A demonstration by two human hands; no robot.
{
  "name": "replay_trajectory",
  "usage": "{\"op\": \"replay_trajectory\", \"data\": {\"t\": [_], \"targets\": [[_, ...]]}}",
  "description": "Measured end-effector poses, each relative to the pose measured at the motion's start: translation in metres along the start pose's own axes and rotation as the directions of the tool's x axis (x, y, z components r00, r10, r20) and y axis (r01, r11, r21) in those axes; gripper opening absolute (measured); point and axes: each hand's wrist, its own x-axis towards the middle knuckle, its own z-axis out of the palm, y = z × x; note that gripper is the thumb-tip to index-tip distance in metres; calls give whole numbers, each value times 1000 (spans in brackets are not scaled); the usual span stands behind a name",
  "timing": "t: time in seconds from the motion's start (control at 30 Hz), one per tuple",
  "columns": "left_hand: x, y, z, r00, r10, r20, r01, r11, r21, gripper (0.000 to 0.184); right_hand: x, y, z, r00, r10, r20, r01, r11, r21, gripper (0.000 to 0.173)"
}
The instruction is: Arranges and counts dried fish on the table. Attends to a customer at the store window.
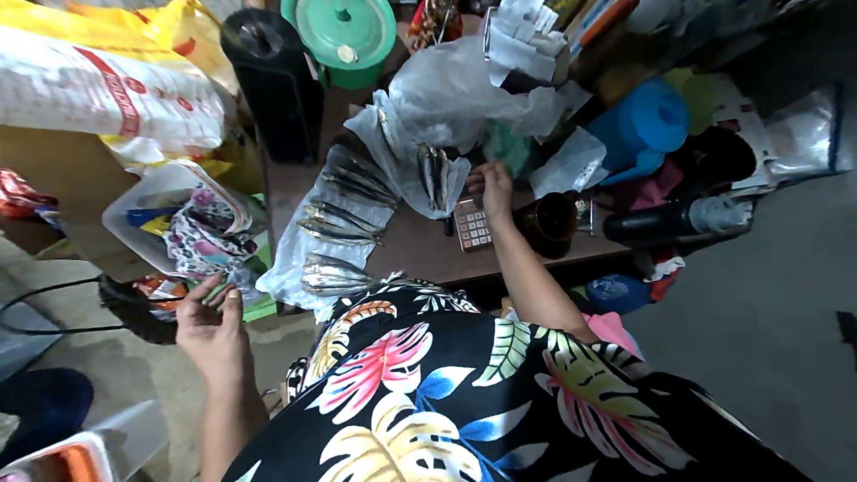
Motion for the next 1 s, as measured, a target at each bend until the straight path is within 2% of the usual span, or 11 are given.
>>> {"op": "replay_trajectory", "data": {"t": [0.13,0.23,0.33,0.43,0.5,0.73,0.87,0.97,1.0], "targets": [[-1,2,3,1000,-20,13,20,1000,-9,41,-29,4,7,986,33,161,-23,998,-67,28],[1,-12,-5,999,25,37,-24,999,-47,41,-52,12,8,968,28,250,18,984,-177,26],[0,-13,-10,999,7,52,-5,999,-41,42,-81,26,-13,955,20,294,89,931,-353,27],[-4,-9,-12,999,-31,22,31,999,-23,41,-115,40,-46,963,22,267,142,803,-579,29],[-8,-10,-12,999,-42,15,43,999,-20,41,-123,55,-66,977,41,209,109,747,-655,32],[-5,-7,-3,999,-37,32,37,999,2,38,-111,72,-77,972,-186,142,231,670,-706,16],[-2,-4,0,997,-3,71,6,999,-40,37,-105,73,-69,980,-181,85,184,652,-735,16],[-3,-6,-2,996,19,83,-15,999,-46,36,-101,79,-66,984,-172,43,148,661,-736,28],[-4,-6,-3,996,24,83,-20,999,-50,36,-100,82,-66,983,-177,43,151,662,-734,25]]}}
